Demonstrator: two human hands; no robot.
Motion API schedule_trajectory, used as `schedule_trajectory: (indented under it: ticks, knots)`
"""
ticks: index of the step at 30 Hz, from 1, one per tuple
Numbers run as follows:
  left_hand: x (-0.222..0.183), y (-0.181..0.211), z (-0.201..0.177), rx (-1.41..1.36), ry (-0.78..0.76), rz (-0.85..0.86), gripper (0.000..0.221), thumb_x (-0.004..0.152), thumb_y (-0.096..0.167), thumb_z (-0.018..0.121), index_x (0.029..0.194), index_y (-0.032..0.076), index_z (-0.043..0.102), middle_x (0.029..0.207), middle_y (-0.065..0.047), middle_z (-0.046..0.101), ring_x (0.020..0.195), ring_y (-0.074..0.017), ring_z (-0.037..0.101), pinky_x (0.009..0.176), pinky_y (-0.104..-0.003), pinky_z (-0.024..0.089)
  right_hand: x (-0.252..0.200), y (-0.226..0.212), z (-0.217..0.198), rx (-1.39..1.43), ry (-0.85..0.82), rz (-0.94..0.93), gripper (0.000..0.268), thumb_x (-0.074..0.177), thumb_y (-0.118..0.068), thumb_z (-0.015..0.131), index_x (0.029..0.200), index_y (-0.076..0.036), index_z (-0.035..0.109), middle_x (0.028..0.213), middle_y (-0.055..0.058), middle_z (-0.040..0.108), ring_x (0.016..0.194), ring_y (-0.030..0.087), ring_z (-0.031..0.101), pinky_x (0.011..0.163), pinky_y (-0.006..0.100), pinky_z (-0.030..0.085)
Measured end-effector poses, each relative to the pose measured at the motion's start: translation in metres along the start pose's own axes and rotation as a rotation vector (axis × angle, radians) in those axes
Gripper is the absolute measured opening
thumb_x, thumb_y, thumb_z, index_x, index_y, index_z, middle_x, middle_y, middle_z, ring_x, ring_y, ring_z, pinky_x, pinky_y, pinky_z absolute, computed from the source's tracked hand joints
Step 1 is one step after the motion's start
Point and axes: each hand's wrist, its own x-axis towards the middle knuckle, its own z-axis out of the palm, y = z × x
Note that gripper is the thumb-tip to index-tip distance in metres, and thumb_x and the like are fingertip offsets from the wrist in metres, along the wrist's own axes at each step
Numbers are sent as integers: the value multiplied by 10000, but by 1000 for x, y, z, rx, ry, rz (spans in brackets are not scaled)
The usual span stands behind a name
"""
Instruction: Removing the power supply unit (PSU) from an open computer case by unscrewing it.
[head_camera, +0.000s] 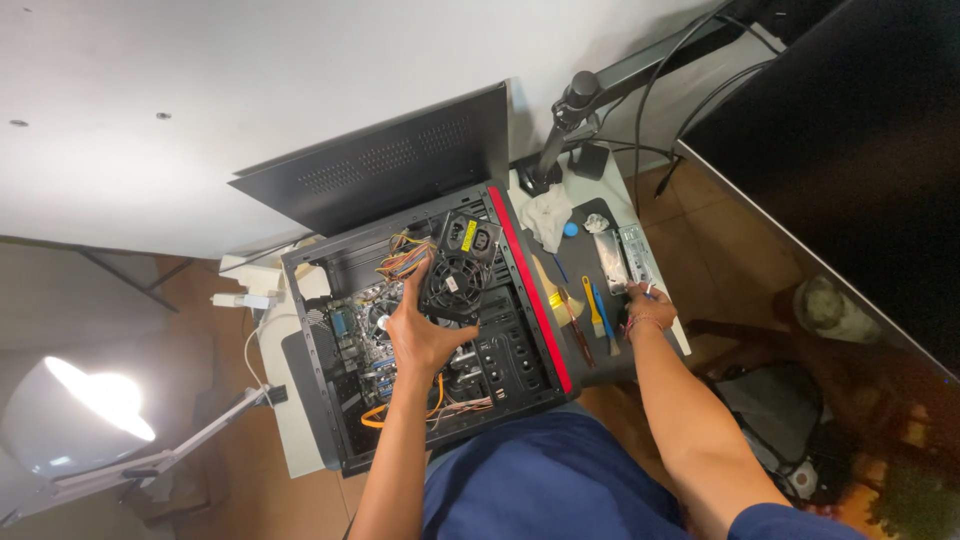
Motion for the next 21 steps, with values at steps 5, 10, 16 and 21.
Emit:
schedule_trajectory:
  ticks: [5, 10, 16, 21]
  knots:
    - [0, 4, 3, -4, 2, -18, 1105, 419, 126, 933, 1440, 115, 512, 1281, -153, 716, 1177, -267, 708, 1026, -354, 554, 16, 11, -2, -215, 153, -125, 275, 710, -256, 884, 921, -100, 802, 850, 112, 759, 730, 206, 702, 715, 353, 561]
    - [-5, -14, 13, -24, 45, 58, 1105, 436, 142, 958, 1439, 97, 496, 1334, -174, 685, 1238, -289, 673, 1045, -363, 538, 11, 22, -3, -205, 152, -380, 290, 771, -184, 837, 946, -4, 693, 863, 141, 728, 763, 217, 691, 748, 369, 551]
    - [-11, -15, 14, -7, 101, 42, 1091, 435, 164, 975, 1421, 99, 512, 1253, -166, 716, 1171, -302, 704, 1004, -373, 556, -55, -23, 1, 75, -330, -425, 133, 917, -158, 695, 933, -32, 654, 817, 55, 733, 723, 111, 614, 687, 266, 462]
    - [-14, -21, 14, -54, 145, 157, 1106, 424, 154, 953, 1424, 109, 483, 1275, -180, 703, 1166, -334, 701, 992, -386, 563, -155, -82, 4, -23, -707, -642, 282, 994, -182, 798, 865, 9, 635, 764, 28, 552, 685, 59, 453, 604, 236, 340]
